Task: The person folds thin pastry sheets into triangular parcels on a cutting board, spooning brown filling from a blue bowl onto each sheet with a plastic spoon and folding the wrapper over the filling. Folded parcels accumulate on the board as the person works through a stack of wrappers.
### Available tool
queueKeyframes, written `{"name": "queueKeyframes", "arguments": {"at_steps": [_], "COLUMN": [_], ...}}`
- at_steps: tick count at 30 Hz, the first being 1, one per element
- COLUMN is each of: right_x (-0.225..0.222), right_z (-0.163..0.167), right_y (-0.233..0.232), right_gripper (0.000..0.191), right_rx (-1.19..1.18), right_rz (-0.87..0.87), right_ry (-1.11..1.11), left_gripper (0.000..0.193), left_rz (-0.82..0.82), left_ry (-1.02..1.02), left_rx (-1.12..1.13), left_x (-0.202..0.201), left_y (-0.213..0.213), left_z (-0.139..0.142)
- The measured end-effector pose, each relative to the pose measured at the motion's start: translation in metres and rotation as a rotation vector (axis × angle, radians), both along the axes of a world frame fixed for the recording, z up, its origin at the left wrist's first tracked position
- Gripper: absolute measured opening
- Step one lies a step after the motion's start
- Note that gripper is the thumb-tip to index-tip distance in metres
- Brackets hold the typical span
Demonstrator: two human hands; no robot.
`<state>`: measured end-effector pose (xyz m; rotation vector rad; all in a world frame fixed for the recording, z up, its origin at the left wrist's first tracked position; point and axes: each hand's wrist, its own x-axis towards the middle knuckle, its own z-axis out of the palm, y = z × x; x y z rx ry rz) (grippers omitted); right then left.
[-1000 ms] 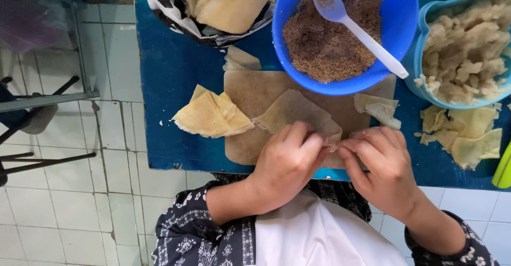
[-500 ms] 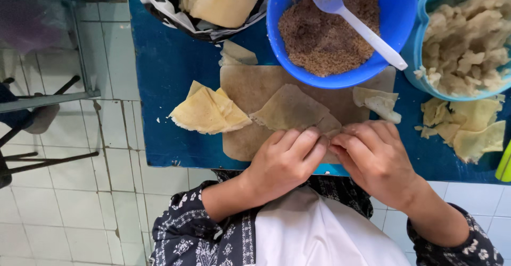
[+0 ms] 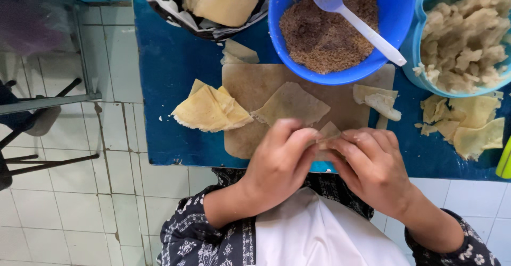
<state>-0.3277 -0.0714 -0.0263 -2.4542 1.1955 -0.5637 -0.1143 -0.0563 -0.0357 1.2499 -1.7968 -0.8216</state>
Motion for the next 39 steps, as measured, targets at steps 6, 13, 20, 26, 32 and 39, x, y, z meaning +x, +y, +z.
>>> {"name": "queueKeyframes", "arguments": {"at_steps": [6, 13, 20, 26, 32, 39], "right_x": [0.002, -0.003, -0.001, -0.003, 0.005, -0.010], "right_z": [0.000, -0.005, -0.021, -0.027, -0.015, -0.021], "right_y": [-0.002, 0.007, 0.028, 0.031, 0.011, -0.004], "right_gripper": [0.026, 0.029, 0.031, 0.037, 0.030, 0.026], "right_rx": [0.090, -0.033, -0.273, -0.241, -0.294, -0.196], "right_rz": [-0.039, -0.078, -0.113, -0.207, -0.173, -0.114], "right_ry": [0.023, 0.034, 0.103, 0.245, 0.210, 0.211], "left_gripper": [0.028, 0.019, 0.029, 0.036, 0.041, 0.046], "left_rz": [-0.151, -0.088, -0.026, -0.002, -0.013, 0.242], "left_ry": [-0.166, -0.532, -0.774, -0.814, -0.737, -0.506], "left_rx": [-0.172, -0.486, -0.573, -0.511, -0.351, -0.118], "left_x": [0.008, 0.004, 0.001, -0.010, -0.011, 0.026], "left_y": [0.004, 0.004, 0.016, 0.006, 0.001, -0.004], "left_z": [-0.007, -0.024, -0.028, -0.030, -0.020, -0.005]}}
